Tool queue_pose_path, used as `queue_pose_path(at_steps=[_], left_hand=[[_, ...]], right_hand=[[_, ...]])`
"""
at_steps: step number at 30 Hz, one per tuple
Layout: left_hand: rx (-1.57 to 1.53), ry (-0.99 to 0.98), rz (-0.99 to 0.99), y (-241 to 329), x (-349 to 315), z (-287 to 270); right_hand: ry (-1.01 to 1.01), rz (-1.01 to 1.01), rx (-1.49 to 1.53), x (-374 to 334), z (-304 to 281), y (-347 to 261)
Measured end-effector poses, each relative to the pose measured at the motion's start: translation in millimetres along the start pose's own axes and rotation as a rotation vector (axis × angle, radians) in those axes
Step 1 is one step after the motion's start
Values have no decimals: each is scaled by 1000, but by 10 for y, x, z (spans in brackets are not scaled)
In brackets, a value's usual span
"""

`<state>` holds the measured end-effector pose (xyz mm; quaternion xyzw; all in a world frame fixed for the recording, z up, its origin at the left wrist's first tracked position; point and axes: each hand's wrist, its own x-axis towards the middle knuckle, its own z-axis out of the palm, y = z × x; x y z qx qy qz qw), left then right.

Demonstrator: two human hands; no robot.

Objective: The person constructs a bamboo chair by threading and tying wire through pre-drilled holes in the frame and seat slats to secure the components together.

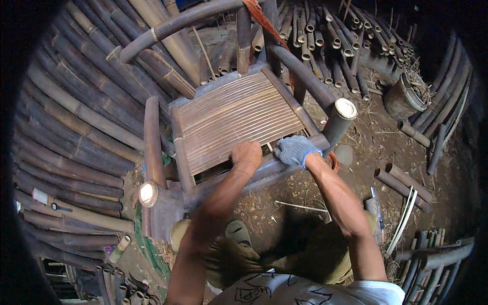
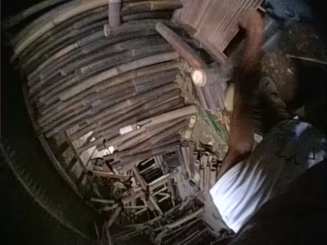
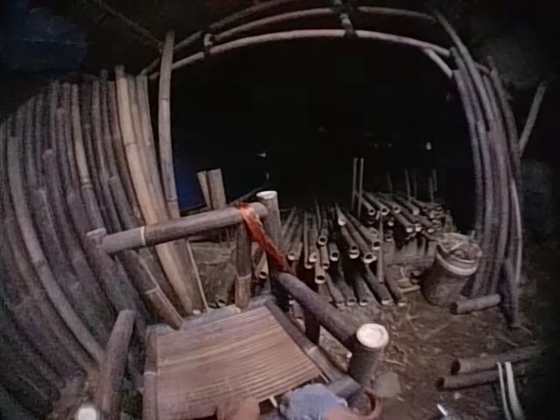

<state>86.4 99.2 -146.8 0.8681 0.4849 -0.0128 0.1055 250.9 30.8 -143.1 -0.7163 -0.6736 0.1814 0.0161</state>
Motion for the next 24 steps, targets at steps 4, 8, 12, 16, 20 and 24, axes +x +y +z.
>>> queue_pose_path(at_steps=[4, 8, 12, 16, 20, 24], left_hand=[[-236, -48, -202, 63, 136, 139], [-394, -180, -351, 280, 245, 241], [-384, -211, -471, 51, 125, 299], [-398, -204, -440, 255, 305, 352], [-443, -245, -380, 214, 434, 484], [-411, -300, -231, -23, 474, 552]], right_hand=[[-248, -63, 51, 428, 20, 139], [-281, -179, 166, 536, 24, 479], [-374, -273, 225, 765, 185, 262], [-384, -226, 203, 755, 138, 499], [-359, -230, 189, 778, 143, 516], [-293, -252, 135, 755, 244, 348]])
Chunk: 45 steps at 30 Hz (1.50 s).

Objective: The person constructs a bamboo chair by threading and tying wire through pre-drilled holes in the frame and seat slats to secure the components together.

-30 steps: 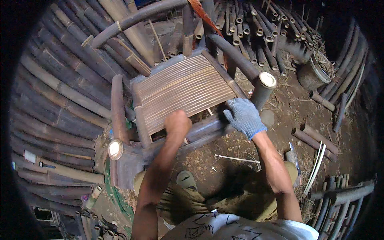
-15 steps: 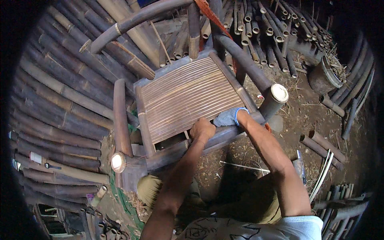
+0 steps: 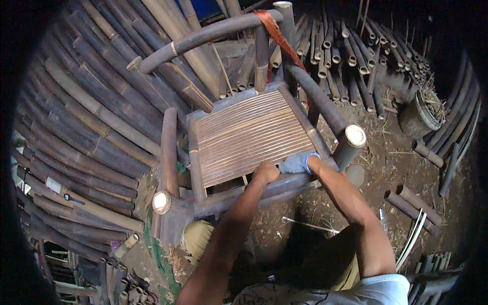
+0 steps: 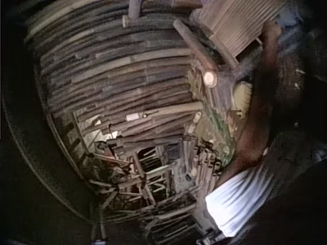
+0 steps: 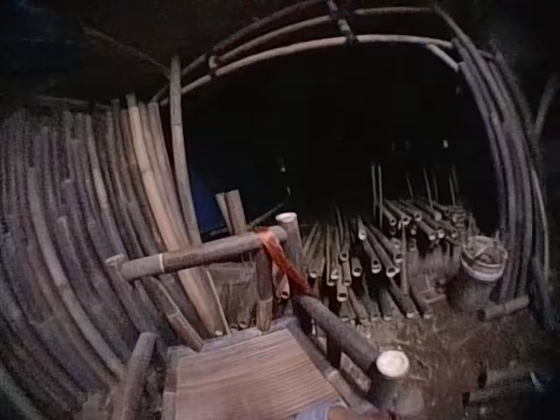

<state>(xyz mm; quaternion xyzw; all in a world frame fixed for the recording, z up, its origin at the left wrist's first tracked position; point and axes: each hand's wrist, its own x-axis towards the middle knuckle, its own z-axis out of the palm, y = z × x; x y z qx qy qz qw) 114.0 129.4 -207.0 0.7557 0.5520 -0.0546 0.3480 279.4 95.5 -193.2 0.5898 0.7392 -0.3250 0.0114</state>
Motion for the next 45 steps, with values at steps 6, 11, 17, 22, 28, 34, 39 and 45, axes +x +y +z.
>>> queue_pose_path(at_steps=[6, 11, 17, 22, 28, 34, 39, 45], left_hand=[[148, 137, 228, -54, -151, -145], [24, 174, 253, -385, -141, -146], [-1121, -75, 103, -229, -543, -68], [-823, -121, 356, -111, -581, -138], [-567, -13, 317, -166, -399, -27], [-836, -9, 236, -155, -473, -35], [-616, 247, 374, -86, -569, -61], [-478, 479, 496, -131, -507, 1]], right_hand=[[323, 40, -138, -411, 3, -246], [407, -3, -323, -700, -155, -394], [524, -125, -398, -809, -54, -650], [578, -241, -344, -714, 8, -498], [602, -195, -182, -629, -8, -485], [841, -77, 458, -584, 267, -207], [663, -165, 49, -500, 346, -280], [688, -183, 77, -546, 277, -320]])
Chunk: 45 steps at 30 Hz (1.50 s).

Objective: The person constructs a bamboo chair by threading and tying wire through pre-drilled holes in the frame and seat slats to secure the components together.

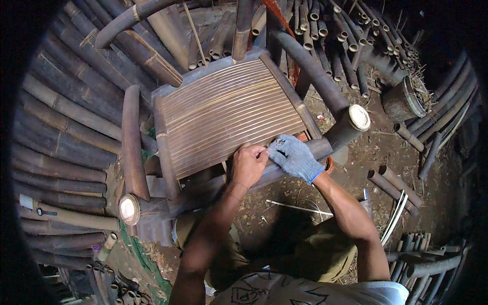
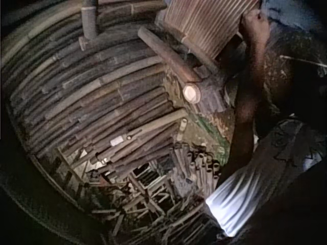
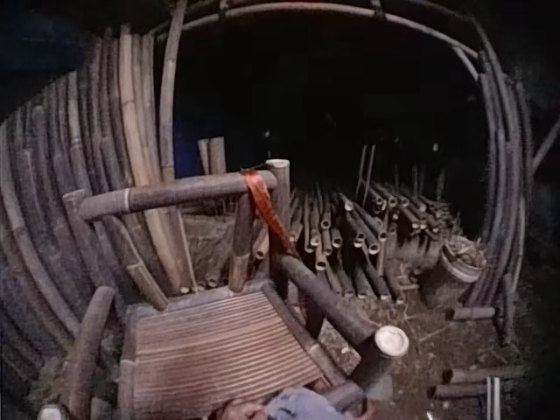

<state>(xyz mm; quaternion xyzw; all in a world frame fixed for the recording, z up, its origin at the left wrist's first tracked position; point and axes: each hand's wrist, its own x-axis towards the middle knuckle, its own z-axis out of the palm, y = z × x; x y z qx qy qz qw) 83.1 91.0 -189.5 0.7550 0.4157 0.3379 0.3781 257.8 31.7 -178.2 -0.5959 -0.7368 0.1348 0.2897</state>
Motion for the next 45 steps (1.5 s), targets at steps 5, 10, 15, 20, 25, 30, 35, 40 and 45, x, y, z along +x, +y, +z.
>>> queue_pose_path(at_steps=[5, 10, 15, 20, 25, 30, 35, 40, 45], left_hand=[[-110, -96, -265, 91, 88, 15], [-92, -249, -137, -129, 47, 31], [-429, -339, -385, -102, 122, -40], [-468, -378, -530, 100, 166, -128], [-388, -368, -469, -17, 159, -88], [-374, -352, -454, -59, 152, -59], [-333, -362, -448, -15, 160, -71], [-338, -304, -396, -36, 133, -46], [-392, -258, -256, -77, 86, -33]], right_hand=[[91, -44, -133, -58, 41, 22], [166, -35, -221, -45, 52, -135], [139, 101, 248, -94, -107, -31], [-101, 62, 195, -188, -403, 59], [-47, 86, 189, -216, -263, 16], [11, 92, 93, -190, -235, 86], [24, 121, 67, -173, -183, 141], [53, 119, 162, -129, -209, 87], [77, 249, 361, -94, -206, 54]])
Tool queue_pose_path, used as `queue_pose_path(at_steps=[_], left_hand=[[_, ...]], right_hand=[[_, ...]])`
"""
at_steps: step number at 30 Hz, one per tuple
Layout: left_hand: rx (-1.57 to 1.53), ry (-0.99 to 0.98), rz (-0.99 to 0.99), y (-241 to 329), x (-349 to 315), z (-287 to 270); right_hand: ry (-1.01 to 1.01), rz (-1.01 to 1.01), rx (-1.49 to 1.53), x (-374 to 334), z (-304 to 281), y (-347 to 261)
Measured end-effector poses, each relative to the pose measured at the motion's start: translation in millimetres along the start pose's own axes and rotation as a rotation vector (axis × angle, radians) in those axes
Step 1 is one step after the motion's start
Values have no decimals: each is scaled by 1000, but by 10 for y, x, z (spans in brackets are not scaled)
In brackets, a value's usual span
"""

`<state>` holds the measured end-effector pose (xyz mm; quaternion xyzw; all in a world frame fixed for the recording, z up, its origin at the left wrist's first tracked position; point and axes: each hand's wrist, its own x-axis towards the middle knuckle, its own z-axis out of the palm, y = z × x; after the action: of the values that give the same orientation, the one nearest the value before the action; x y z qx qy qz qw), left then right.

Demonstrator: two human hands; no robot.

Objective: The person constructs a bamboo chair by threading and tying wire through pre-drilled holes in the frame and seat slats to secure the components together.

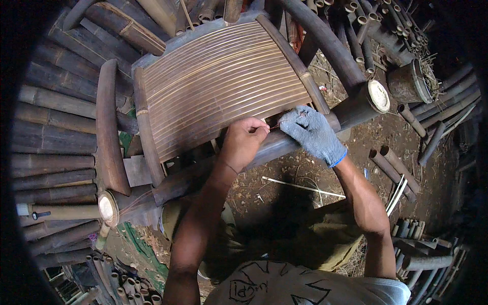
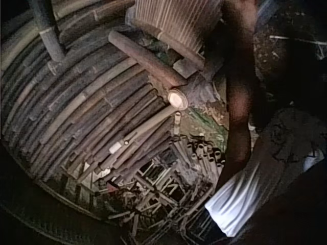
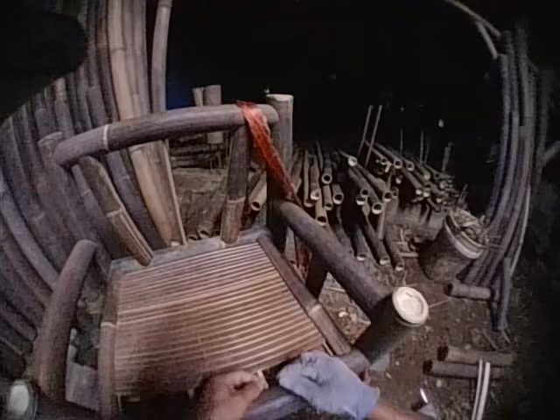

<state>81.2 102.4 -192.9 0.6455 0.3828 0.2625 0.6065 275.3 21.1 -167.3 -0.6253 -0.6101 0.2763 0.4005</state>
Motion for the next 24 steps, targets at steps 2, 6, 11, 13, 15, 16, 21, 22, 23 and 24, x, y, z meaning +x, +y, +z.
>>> queue_pose_path(at_steps=[2, 6, 11, 13, 15, 16, 21, 22, 23, 24], left_hand=[[385, 121, 191, 29, -94, 0], [598, 112, 252, 273, -349, 63], [679, -21, 197, 402, -477, 23], [658, -46, 184, 395, -484, -33], [615, -13, 132, 345, -462, -117], [592, 5, 104, 323, -456, -150], [634, 24, 99, 252, -431, -184], [644, 42, 115, 225, -412, -184], [680, 72, 102, 212, -399, -194], [718, 98, 91, 221, -369, -214]], right_hand=[[-73, 43, -137, 79, -24, -42], [-87, -52, -552, 226, 78, 21], [-149, 129, -736, 382, 239, -3], [-172, 158, -784, 433, 221, 2], [-176, 152, -780, 424, 149, 67], [-126, 66, -733, 383, 104, 88], [-247, 96, -314, 293, -233, 109], [-247, 85, -231, 257, -250, 110], [-247, 74, -148, 236, -263, 109], [-266, 78, -137, 233, -279, 123]])
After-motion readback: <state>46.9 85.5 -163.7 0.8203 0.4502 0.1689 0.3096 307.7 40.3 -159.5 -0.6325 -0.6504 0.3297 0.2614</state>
